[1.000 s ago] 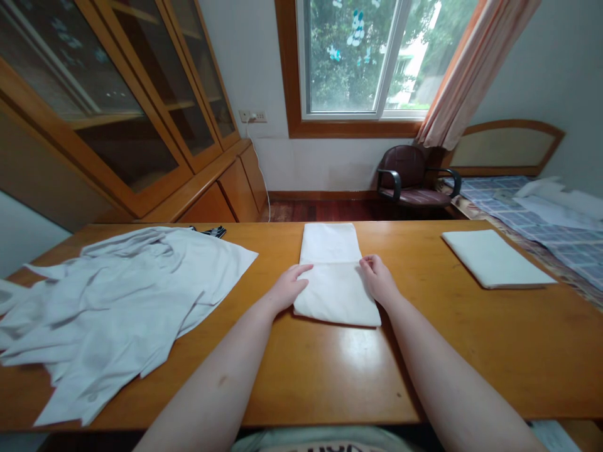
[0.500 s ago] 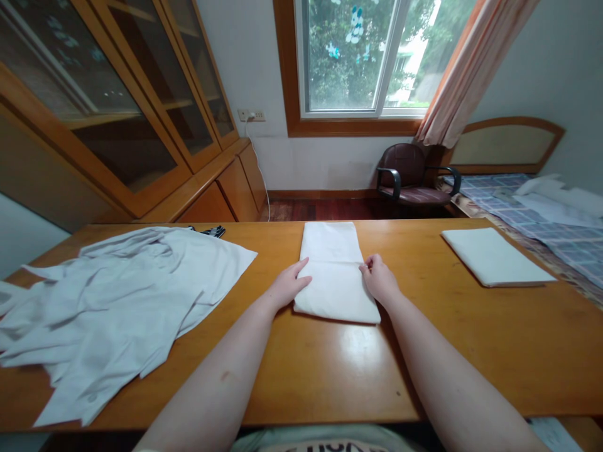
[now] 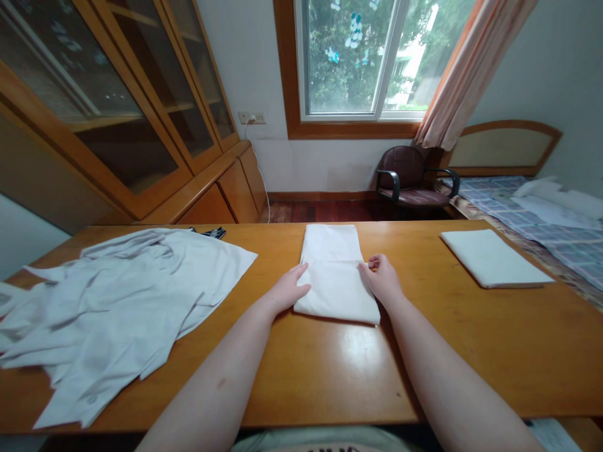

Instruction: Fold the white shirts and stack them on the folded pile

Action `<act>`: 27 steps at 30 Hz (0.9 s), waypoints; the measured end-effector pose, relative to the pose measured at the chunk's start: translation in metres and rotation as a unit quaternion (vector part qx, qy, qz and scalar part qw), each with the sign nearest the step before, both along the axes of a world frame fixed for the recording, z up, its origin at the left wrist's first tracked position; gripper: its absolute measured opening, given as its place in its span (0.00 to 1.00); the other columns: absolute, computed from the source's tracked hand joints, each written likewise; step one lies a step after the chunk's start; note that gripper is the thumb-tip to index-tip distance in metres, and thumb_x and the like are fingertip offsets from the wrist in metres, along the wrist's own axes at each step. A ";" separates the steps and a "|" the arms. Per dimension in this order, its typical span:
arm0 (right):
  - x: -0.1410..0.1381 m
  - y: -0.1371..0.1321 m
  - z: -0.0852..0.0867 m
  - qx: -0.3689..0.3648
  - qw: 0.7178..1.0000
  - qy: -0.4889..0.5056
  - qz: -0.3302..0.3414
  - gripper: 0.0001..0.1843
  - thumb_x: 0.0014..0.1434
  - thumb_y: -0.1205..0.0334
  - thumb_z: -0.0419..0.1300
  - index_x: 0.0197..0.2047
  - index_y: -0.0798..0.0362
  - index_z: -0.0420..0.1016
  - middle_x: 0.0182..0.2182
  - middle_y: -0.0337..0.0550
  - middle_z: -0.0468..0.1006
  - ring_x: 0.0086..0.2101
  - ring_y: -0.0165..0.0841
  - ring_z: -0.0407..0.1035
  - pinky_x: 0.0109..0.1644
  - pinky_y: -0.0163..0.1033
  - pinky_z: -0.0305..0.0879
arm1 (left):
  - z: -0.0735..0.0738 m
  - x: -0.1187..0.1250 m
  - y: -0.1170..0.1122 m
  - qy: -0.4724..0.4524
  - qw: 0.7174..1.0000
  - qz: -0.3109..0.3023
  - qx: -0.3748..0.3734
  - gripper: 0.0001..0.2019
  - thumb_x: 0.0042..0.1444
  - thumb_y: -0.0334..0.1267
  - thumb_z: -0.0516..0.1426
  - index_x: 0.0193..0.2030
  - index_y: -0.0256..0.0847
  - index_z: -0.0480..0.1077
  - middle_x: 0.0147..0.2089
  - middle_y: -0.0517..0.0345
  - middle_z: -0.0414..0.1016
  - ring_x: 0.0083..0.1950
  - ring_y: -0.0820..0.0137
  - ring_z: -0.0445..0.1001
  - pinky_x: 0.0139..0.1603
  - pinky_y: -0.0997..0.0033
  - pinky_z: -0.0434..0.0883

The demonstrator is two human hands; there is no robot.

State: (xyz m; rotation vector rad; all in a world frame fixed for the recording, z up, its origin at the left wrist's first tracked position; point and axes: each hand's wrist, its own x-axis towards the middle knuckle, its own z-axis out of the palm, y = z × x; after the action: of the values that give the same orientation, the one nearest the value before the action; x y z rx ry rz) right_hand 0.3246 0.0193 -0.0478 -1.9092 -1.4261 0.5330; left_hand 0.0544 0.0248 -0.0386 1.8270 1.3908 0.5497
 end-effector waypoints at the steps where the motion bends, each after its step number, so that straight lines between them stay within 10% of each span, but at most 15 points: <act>1: 0.001 -0.001 0.001 -0.004 1.000 -0.005 0.004 0.15 0.52 0.50 0.56 0.38 0.53 0.67 0.32 0.43 0.75 0.31 0.34 0.68 0.35 0.36 0.59 | 0.001 0.000 -0.001 0.008 1.000 0.000 0.006 0.36 0.45 0.38 0.57 0.64 0.37 0.58 0.68 0.51 0.53 0.67 0.60 0.53 0.67 0.64 0.49; 14: -0.005 -0.001 -0.001 -0.008 0.997 -0.065 0.036 0.07 0.52 0.57 0.56 0.29 0.51 0.69 0.31 0.39 0.74 0.34 0.33 0.67 0.36 0.35 0.57 | 0.001 0.000 -0.005 0.154 0.987 0.032 0.022 0.37 0.47 0.45 0.57 0.65 0.37 0.56 0.71 0.44 0.42 0.68 0.49 0.48 0.65 0.55 0.51; 23: -0.002 -0.003 0.003 0.056 0.993 -0.085 0.057 0.10 0.55 0.59 0.55 0.32 0.54 0.75 0.35 0.46 0.75 0.36 0.36 0.68 0.43 0.40 0.63 | -0.001 0.003 -0.001 0.236 0.958 -0.156 0.039 0.35 0.52 0.29 0.42 0.69 0.40 0.42 0.72 0.57 0.35 0.71 0.66 0.34 0.68 0.55 0.39; 27: -0.008 -0.015 0.017 0.160 0.967 -0.051 0.191 0.15 0.59 0.55 0.53 0.44 0.51 0.74 0.48 0.48 0.73 0.43 0.37 0.69 0.50 0.43 0.63 | -0.002 0.001 0.002 0.257 0.948 -0.187 0.020 0.35 0.53 0.29 0.41 0.70 0.39 0.38 0.72 0.56 0.30 0.71 0.66 0.30 0.68 0.54 0.39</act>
State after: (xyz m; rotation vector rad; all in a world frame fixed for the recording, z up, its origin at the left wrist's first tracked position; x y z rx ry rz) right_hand 0.3166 0.0045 -0.0304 -1.4321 -1.8392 0.3537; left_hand 0.0554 0.0268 -0.0406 2.2998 1.2987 -0.1087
